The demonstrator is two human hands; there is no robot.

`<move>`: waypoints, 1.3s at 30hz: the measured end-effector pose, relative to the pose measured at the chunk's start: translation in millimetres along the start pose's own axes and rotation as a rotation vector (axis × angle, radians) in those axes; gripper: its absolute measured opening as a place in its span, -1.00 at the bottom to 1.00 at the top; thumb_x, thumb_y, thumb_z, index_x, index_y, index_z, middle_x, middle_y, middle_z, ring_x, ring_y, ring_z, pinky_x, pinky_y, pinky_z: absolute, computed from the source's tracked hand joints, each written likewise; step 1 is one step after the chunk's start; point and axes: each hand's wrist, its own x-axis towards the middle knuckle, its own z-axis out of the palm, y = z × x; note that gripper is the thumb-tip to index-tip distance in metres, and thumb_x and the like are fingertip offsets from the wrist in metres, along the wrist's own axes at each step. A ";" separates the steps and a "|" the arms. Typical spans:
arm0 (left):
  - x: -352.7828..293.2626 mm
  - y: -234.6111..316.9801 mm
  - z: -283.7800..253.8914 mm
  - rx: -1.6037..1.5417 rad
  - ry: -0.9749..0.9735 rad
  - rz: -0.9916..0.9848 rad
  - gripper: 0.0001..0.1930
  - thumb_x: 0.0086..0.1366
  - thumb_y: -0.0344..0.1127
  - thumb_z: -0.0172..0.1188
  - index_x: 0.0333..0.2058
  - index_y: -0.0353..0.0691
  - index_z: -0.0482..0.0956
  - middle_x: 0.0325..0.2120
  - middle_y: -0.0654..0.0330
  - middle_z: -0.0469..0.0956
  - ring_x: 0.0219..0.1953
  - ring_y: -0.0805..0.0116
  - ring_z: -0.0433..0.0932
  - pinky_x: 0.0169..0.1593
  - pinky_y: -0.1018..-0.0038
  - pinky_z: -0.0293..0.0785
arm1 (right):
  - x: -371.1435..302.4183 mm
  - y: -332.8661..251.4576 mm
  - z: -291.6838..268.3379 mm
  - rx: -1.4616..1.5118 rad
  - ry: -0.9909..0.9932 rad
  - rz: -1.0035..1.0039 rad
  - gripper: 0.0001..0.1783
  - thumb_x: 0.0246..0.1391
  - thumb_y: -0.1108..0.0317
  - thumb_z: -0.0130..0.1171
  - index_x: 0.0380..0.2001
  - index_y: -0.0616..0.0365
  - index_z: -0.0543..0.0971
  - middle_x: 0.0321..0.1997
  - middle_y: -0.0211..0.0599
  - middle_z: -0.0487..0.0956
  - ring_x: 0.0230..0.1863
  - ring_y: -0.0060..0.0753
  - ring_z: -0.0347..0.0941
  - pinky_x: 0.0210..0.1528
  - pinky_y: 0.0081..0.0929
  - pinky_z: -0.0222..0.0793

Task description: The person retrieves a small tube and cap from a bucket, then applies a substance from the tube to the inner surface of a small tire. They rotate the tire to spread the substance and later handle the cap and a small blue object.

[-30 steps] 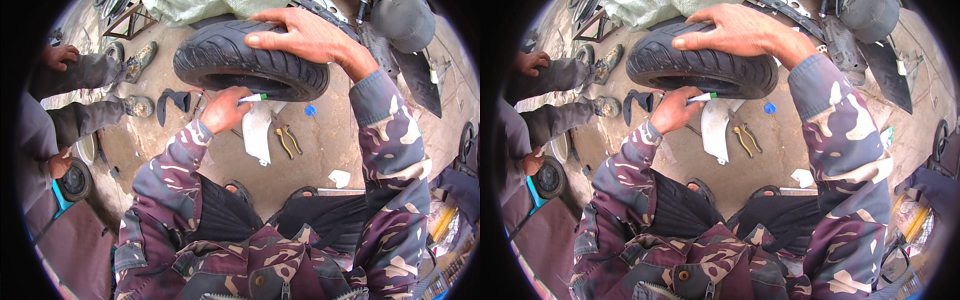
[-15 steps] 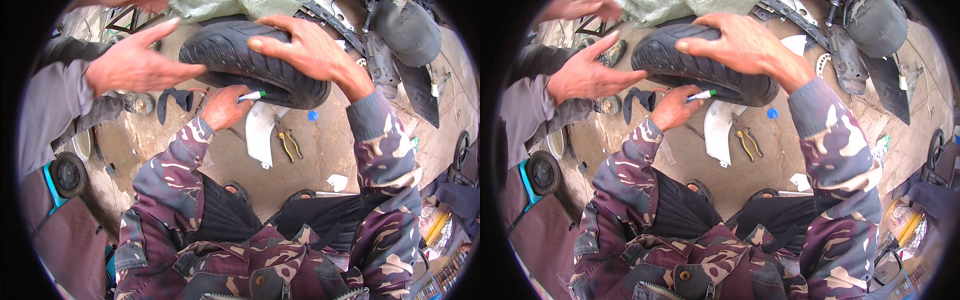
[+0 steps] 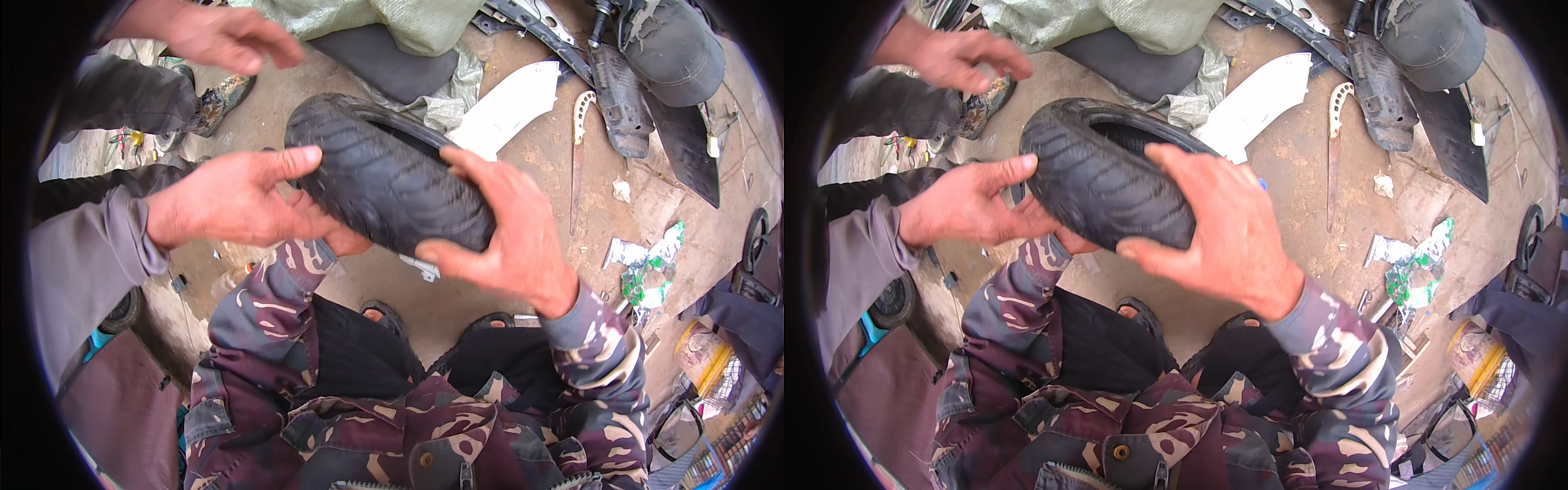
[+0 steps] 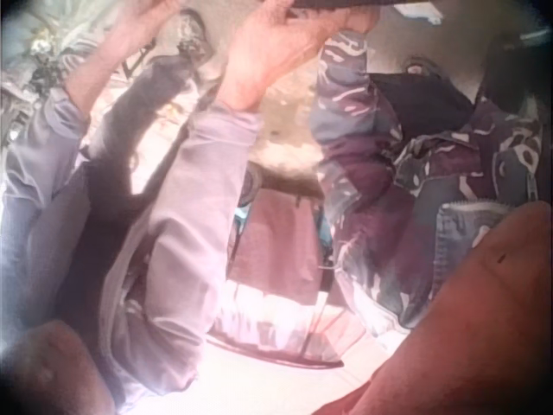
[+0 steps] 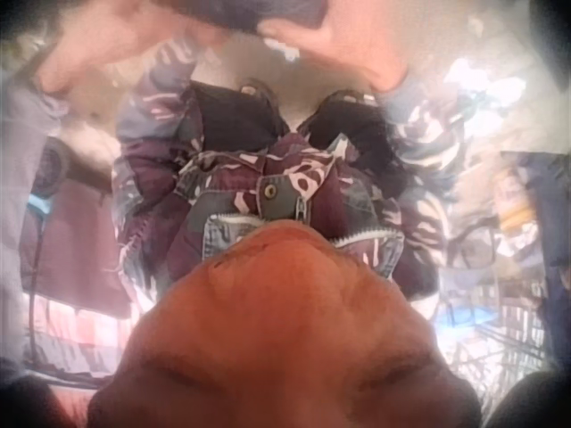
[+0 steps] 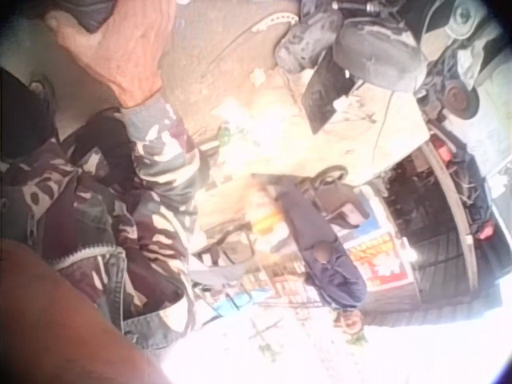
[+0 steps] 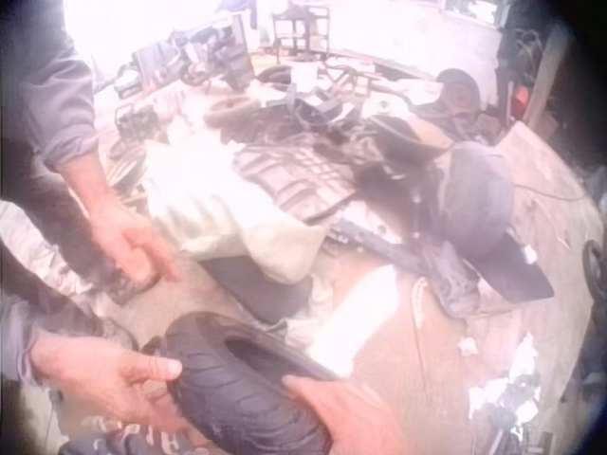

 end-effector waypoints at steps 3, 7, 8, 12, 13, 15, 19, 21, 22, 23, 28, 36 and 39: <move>-0.6 -4.0 -8.2 -0.185 -0.021 -0.083 -0.17 0.48 -0.37 0.31 0.52 -0.36 -0.03 0.29 0.09 0.48 0.39 0.28 0.44 0.49 0.34 0.36 | -22.3 -4.7 9.3 0.030 0.053 0.021 -0.02 -0.20 -0.05 0.63 0.27 0.20 0.53 0.13 -0.07 0.65 0.13 0.05 0.59 0.18 -0.09 0.42; 12.9 -6.8 -12.7 0.210 -0.065 -0.012 -0.26 0.52 -0.31 0.28 0.48 -0.39 0.08 0.33 0.11 0.48 0.40 0.29 0.43 0.47 0.38 0.36 | -43.7 -10.4 14.5 0.062 0.103 0.071 0.00 -0.22 0.02 0.65 0.28 0.24 0.51 0.16 -0.05 0.62 0.16 0.10 0.56 0.21 -0.07 0.39; 15.1 -9.3 -16.6 0.478 -0.121 0.078 -0.28 0.53 -0.29 0.27 0.48 -0.40 0.10 0.35 0.11 0.47 0.41 0.29 0.42 0.47 0.38 0.35 | -47.4 -12.4 15.7 0.067 0.107 0.083 0.00 -0.22 0.02 0.65 0.29 0.24 0.50 0.17 -0.04 0.61 0.16 0.11 0.56 0.22 -0.06 0.38; 7.4 -8.3 -23.8 -0.120 0.009 0.082 -0.33 0.52 -0.21 0.28 0.41 -0.38 0.20 0.33 0.14 0.48 0.44 0.29 0.38 0.57 0.33 0.16 | -57.9 -16.2 16.9 0.104 0.093 0.083 0.02 -0.20 0.05 0.66 0.30 0.26 0.47 0.18 -0.01 0.59 0.18 0.12 0.54 0.24 -0.02 0.38; 7.3 -6.9 -26.4 0.005 0.016 0.171 -0.30 0.53 -0.20 0.27 0.45 -0.37 0.16 0.38 0.13 0.43 0.47 0.29 0.34 0.59 0.33 0.13 | -59.1 -16.1 17.2 0.110 0.086 0.085 0.02 -0.20 0.05 0.66 0.31 0.27 0.47 0.18 -0.01 0.59 0.18 0.12 0.54 0.24 -0.02 0.38; 7.9 -5.1 -32.1 0.401 -0.085 0.178 -0.23 0.54 -0.19 0.25 0.51 -0.36 0.08 0.47 0.12 0.34 0.52 0.29 0.27 0.62 0.35 0.06 | -61.1 -14.9 17.8 0.141 0.094 0.070 -0.01 -0.18 0.08 0.67 0.30 0.26 0.47 0.17 -0.02 0.59 0.17 0.12 0.54 0.23 0.00 0.39; 9.9 -11.4 -38.7 1.389 -0.254 0.334 -0.20 0.56 0.03 0.16 0.55 -0.28 0.07 0.61 0.20 0.08 0.60 0.33 0.09 0.68 0.35 -0.09 | -62.7 -11.3 21.8 0.173 0.074 0.057 -0.02 -0.18 0.10 0.68 0.29 0.25 0.49 0.15 -0.04 0.60 0.14 0.12 0.55 0.21 -0.01 0.42; 10.8 -17.0 -36.2 1.471 -0.113 0.415 -0.18 0.55 0.07 0.15 0.55 -0.27 0.07 0.62 0.20 0.05 0.61 0.34 0.08 0.68 0.35 -0.08 | -62.6 -10.0 24.8 0.183 0.067 0.045 -0.03 -0.18 0.10 0.68 0.29 0.24 0.49 0.14 -0.05 0.60 0.13 0.11 0.56 0.20 -0.01 0.43; 11.9 -20.0 -34.1 1.479 -0.204 0.399 -0.17 0.55 0.08 0.15 0.55 -0.27 0.07 0.62 0.20 0.05 0.61 0.34 0.08 0.68 0.35 -0.07 | -62.4 -9.6 25.8 0.188 0.069 0.040 -0.04 -0.18 0.10 0.68 0.28 0.24 0.50 0.13 -0.06 0.60 0.12 0.11 0.56 0.19 -0.01 0.43; 14.1 -21.7 -31.0 1.468 -0.257 0.392 -0.16 0.54 0.08 0.17 0.55 -0.27 0.06 0.61 0.19 0.07 0.61 0.33 0.09 0.68 0.34 -0.07 | -62.3 -9.5 26.8 0.191 0.072 0.035 -0.04 -0.18 0.11 0.68 0.28 0.24 0.50 0.13 -0.06 0.61 0.11 0.11 0.57 0.19 -0.01 0.44; 26.3 -26.6 -17.8 1.428 -0.402 0.345 -0.15 0.49 0.06 0.25 0.53 -0.27 0.09 0.55 0.19 0.17 0.55 0.33 0.17 0.64 0.34 0.00 | -65.8 -5.8 21.8 0.240 0.036 0.065 0.03 -0.24 0.13 0.71 0.33 0.18 0.47 0.17 -0.05 0.53 0.12 0.12 0.52 0.19 -0.01 0.44; 27.1 -45.6 -0.4 1.384 -0.273 0.359 -0.14 0.38 0.02 0.39 0.45 -0.27 0.17 0.41 0.23 0.36 0.42 0.35 0.33 0.56 0.33 0.11 | -88.2 -6.2 30.9 0.288 0.101 0.128 0.10 -0.29 0.23 0.73 0.38 0.15 0.41 0.21 -0.02 0.44 0.15 0.13 0.46 0.21 -0.02 0.44; 29.4 -56.2 6.7 1.360 -0.202 0.384 -0.13 0.34 0.01 0.44 0.42 -0.28 0.20 0.35 0.24 0.43 0.37 0.36 0.39 0.53 0.33 0.15 | -96.6 -6.8 34.9 0.341 0.165 0.159 0.10 -0.27 0.23 0.72 0.38 0.15 0.41 0.22 -0.02 0.43 0.15 0.13 0.46 0.22 -0.02 0.43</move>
